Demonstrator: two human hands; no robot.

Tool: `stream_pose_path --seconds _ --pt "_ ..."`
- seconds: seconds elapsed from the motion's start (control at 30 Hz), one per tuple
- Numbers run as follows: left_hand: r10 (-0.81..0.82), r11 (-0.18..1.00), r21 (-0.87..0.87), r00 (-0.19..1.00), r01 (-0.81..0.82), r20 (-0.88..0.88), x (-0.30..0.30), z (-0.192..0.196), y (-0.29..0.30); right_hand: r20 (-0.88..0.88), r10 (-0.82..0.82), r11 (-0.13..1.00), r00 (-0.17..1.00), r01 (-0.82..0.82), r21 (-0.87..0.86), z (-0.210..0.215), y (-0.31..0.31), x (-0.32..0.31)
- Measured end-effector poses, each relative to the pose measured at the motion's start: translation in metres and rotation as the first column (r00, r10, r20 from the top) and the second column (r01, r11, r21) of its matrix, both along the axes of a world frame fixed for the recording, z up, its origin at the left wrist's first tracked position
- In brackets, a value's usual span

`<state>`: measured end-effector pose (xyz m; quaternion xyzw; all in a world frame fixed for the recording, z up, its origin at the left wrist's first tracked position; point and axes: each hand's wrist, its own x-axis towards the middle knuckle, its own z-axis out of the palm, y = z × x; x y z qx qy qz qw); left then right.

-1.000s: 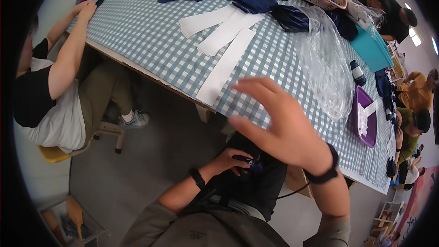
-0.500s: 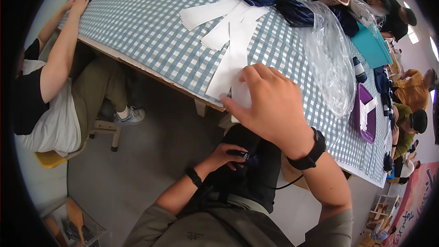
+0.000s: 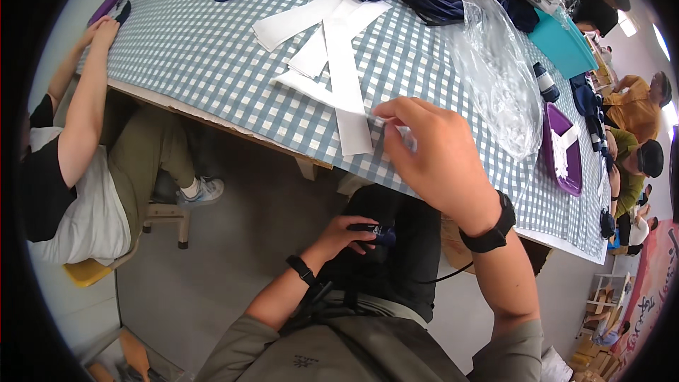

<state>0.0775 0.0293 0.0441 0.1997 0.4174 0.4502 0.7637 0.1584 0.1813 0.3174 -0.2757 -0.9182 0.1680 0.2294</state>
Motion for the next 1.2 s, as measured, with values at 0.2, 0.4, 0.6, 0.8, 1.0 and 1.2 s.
stream_pose_path --seconds 0.2,0.4,0.6,0.8,1.0,1.2 --pt "0.008 1.0 0.008 1.0 -0.008 -0.001 0.001 -0.005 -0.004 -0.151 -0.092 0.996 0.984 0.089 -0.028 0.005 0.002 0.006" --pt "0.0 1.0 0.005 1.0 0.0 -0.013 0.004 -0.002 -0.002 -0.356 -0.305 0.951 0.883 0.305 -0.057 0.015 0.019 0.031" --pt "0.004 1.0 0.014 0.999 -0.003 -0.047 0.008 0.009 -0.01 -0.522 -0.467 0.884 0.713 0.362 -0.296 0.023 0.012 0.072" --pt "-0.013 0.995 0.095 0.976 -0.008 0.218 -0.008 0.07 -0.035 -0.437 -0.503 0.859 0.746 0.487 -0.157 0.008 -0.04 0.104" --pt "-0.066 0.913 0.378 0.856 -0.155 0.512 -0.002 0.124 -0.022 -0.45 -0.3 0.925 0.841 0.372 0.081 -0.046 -0.087 0.106" --pt "0.061 0.981 0.127 0.854 -0.147 0.517 0.024 0.145 -0.037 -0.4 -0.485 0.872 0.778 0.463 -0.156 -0.094 -0.128 0.11"
